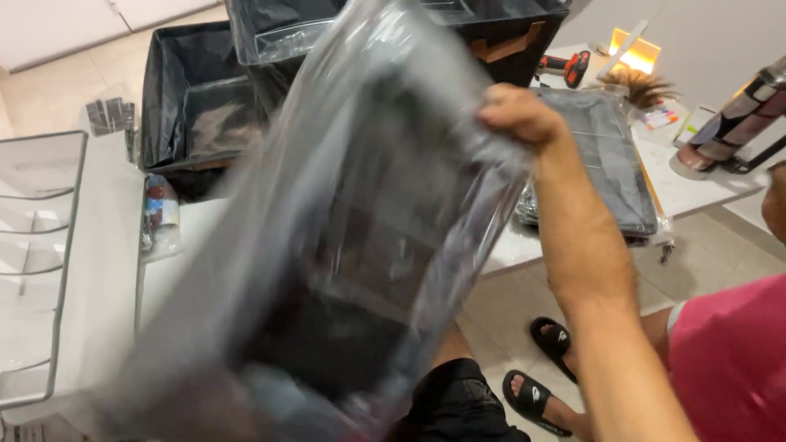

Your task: Unpacking and unfolding fabric storage boxes from plastic packaging and inserting bottom supports.

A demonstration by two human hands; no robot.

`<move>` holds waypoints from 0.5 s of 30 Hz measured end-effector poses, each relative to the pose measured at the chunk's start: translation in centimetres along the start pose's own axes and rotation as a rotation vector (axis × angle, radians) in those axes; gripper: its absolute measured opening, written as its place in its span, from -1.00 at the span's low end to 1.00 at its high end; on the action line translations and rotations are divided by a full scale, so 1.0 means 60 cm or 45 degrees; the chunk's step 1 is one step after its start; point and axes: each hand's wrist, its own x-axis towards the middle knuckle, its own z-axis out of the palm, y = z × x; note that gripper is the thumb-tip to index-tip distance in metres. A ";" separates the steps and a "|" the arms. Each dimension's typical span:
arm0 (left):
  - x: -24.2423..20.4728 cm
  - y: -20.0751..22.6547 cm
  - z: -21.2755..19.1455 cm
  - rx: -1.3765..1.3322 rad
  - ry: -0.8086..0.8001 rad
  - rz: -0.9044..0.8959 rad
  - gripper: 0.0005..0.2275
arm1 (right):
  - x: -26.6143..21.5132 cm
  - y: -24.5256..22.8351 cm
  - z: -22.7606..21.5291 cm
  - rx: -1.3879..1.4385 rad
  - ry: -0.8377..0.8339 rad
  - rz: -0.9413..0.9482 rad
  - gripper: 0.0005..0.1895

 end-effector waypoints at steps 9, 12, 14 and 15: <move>-0.068 -0.102 0.253 0.419 0.937 -0.448 -0.59 | -0.142 0.061 -0.040 0.900 0.833 -0.963 -0.56; -0.103 -0.193 0.179 0.513 0.659 -0.365 -0.56 | -0.160 0.043 -0.013 0.803 1.152 -0.981 -0.70; -0.104 -0.228 0.135 0.611 0.457 -0.240 -0.51 | -0.167 0.041 -0.002 0.692 1.399 -0.989 -0.77; -0.098 -0.235 0.121 0.648 0.423 -0.423 -0.48 | -0.174 0.051 0.000 0.641 1.548 -0.978 -0.84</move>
